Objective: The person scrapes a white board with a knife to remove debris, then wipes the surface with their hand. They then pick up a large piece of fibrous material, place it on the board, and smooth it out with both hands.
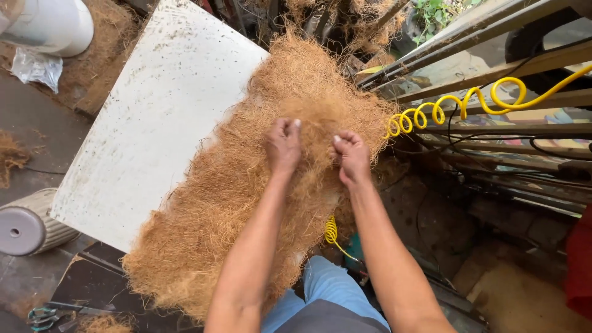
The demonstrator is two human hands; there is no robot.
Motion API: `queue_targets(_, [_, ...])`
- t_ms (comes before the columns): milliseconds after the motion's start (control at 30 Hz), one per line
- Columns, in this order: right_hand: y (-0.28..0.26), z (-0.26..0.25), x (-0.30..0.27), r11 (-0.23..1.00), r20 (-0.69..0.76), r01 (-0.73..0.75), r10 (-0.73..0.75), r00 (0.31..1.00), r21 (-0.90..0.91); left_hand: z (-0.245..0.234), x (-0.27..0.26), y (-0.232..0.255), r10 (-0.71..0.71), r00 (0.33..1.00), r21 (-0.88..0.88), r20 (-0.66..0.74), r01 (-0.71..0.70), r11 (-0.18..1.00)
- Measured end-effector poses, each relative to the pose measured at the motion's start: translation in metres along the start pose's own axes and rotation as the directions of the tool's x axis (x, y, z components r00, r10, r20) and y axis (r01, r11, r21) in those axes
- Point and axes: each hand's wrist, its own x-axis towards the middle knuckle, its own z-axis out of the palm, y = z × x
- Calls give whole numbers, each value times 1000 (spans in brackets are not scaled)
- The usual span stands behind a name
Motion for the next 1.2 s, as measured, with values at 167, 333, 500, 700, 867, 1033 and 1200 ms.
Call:
queue_targets(167, [-17, -5, 10, 999, -5, 35, -34, 999, 13, 7, 21, -25, 114, 993, 17, 1, -114, 993])
queue_targets(333, [-30, 24, 13, 984, 79, 75, -63, 995, -160, 20, 3, -13, 102, 993, 33, 66, -104, 994])
queue_targets(500, [-37, -15, 45, 996, 12, 39, -38, 999, -77, 5, 24, -26, 49, 994, 71, -93, -43, 997])
queue_targets(700, [-32, -34, 64, 992, 13, 57, -56, 998, -117, -5, 15, 33, -16, 1000, 44, 2, 16, 999])
queue_targets(867, [-40, -30, 69, 999, -8, 51, -52, 999, -12, 4, 15, 67, 46, 968, 78, 247, -67, 995])
queue_targets(1033, [-54, -32, 82, 953, -46, 166, -183, 982, -253, 35, 59, 16, 353, 932, 119, -86, -342, 932])
queue_targets(1200, [-79, -33, 72, 868, -35, 203, -245, 969, -454, 55, 53, 22, 601, 797, 503, 58, -543, 672])
